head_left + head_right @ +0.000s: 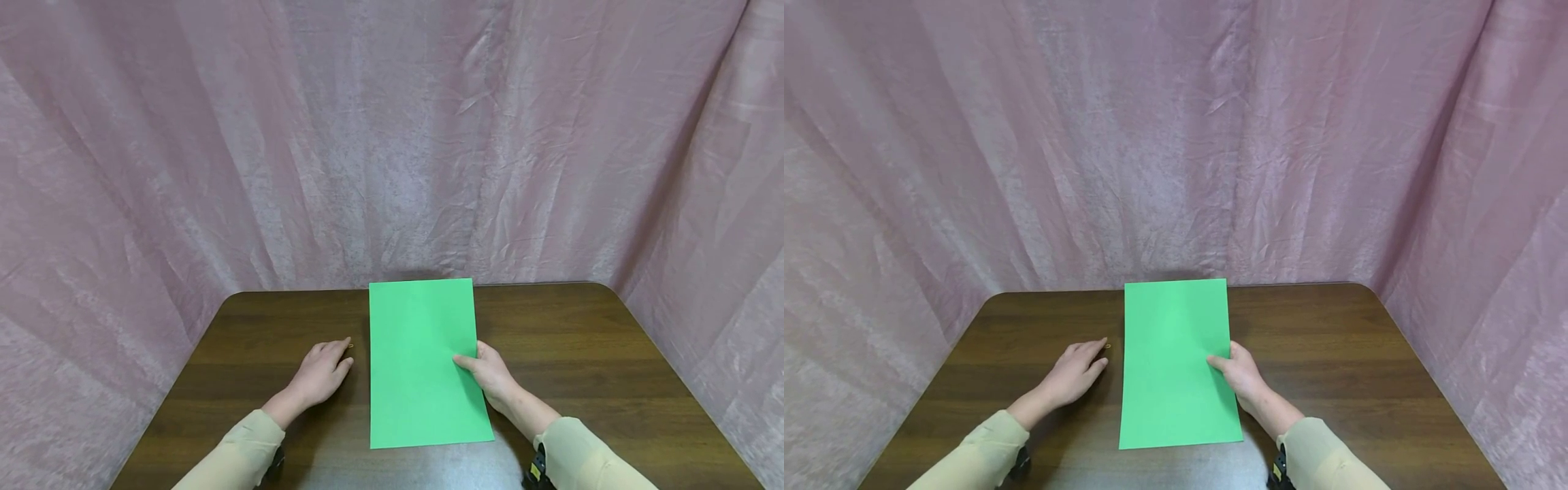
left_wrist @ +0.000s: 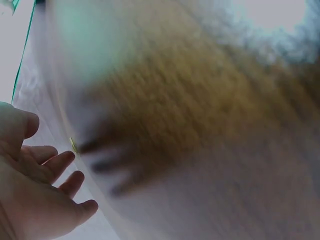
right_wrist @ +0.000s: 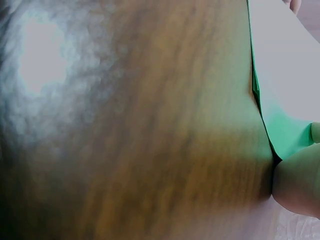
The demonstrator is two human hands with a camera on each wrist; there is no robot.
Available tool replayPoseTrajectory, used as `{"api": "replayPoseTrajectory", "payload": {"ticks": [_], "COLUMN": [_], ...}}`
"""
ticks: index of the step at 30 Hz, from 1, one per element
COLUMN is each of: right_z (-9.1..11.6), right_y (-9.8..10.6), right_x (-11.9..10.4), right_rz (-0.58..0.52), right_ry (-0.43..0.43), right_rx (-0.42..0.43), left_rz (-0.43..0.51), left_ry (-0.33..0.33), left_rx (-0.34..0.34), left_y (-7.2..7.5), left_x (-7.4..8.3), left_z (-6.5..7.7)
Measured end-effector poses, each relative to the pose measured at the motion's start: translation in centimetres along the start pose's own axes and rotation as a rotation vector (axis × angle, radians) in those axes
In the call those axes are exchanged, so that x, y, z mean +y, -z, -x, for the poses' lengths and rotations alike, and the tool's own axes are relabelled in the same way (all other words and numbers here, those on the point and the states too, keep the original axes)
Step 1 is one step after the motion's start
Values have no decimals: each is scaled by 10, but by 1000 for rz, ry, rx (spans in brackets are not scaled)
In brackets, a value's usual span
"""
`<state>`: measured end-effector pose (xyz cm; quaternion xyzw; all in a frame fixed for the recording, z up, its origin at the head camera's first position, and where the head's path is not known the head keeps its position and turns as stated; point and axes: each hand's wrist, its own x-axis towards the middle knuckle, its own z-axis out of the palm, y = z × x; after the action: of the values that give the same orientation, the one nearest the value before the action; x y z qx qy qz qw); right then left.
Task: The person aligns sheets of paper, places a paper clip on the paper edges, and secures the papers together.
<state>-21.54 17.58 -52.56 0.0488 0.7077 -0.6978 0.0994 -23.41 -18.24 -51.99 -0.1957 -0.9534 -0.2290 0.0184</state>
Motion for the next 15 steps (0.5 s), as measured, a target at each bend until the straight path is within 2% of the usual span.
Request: {"api": "replayPoseTrajectory", "payload": {"ticks": [5, 12, 15], "right_z": [0, -2, -2], "right_y": [0, 0, 0], "right_x": [0, 1, 1], "right_rz": [-2, -15, -21], "right_ry": [3, -4, -7], "right_rx": [-7, 0, 6], "left_rz": [54, 74, 77], "left_ry": [73, 143, 166], "left_rx": [0, 78, 89], "left_y": [7, 16, 16], "left_x": [-1, -14, -22], "left_z": [-4, -16, -22]}}
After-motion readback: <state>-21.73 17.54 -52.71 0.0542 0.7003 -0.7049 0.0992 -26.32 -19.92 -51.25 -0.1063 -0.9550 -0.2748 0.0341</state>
